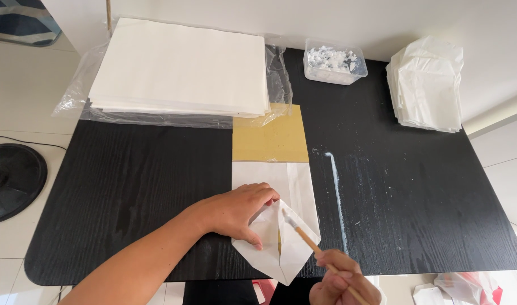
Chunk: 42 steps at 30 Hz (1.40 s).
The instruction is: Folding the bottom of a paper bag and applying glue with a brush to seal it.
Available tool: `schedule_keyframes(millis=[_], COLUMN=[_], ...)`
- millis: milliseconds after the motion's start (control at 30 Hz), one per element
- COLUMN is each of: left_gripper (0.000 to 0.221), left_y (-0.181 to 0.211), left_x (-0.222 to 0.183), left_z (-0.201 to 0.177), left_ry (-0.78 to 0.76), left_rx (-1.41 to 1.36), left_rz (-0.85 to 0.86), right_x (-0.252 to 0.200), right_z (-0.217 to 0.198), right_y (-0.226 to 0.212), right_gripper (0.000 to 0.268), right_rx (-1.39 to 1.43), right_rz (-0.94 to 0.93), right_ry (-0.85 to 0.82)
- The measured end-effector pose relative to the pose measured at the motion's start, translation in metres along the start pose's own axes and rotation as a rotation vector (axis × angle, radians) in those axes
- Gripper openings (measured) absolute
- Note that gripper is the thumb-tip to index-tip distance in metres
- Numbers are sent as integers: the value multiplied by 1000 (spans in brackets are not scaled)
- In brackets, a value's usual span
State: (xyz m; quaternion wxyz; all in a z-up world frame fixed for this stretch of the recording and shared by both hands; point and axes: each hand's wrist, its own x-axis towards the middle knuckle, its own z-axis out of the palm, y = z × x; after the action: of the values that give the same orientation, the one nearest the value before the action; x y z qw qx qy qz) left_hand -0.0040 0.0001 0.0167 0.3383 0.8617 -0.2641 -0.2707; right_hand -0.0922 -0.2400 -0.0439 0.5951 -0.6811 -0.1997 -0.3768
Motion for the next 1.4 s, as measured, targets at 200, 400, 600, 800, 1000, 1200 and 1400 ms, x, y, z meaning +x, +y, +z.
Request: schedule_keyframes(millis=[200, 400, 600, 800, 1000, 1200, 1400], left_gripper=[87, 82, 87, 75, 68, 63, 61], left_y=[-6, -4, -13, -4, 1, -2, 4], left_x=[4, 3, 8, 2, -1, -2, -3], left_z=[6, 4, 11, 6, 3, 3, -2], left_ry=[57, 41, 69, 67, 47, 81, 50], left_rx=[13, 35, 98, 151, 113, 154, 121], left_rz=[88, 59, 83, -47, -107, -88, -123], right_x=[-3, 8, 2, 14, 19, 58, 130], right_z=[23, 9, 18, 13, 25, 5, -22], right_y=[15, -3, 22, 12, 17, 14, 51], right_gripper=[18, 15, 18, 18, 19, 25, 8], right_rx=[-10, 87, -62, -29, -37, -48, 24], right_rz=[-171, -90, -217, -155, -208, -211, -218], right_ry=[30, 5, 49, 23, -33, -2, -69])
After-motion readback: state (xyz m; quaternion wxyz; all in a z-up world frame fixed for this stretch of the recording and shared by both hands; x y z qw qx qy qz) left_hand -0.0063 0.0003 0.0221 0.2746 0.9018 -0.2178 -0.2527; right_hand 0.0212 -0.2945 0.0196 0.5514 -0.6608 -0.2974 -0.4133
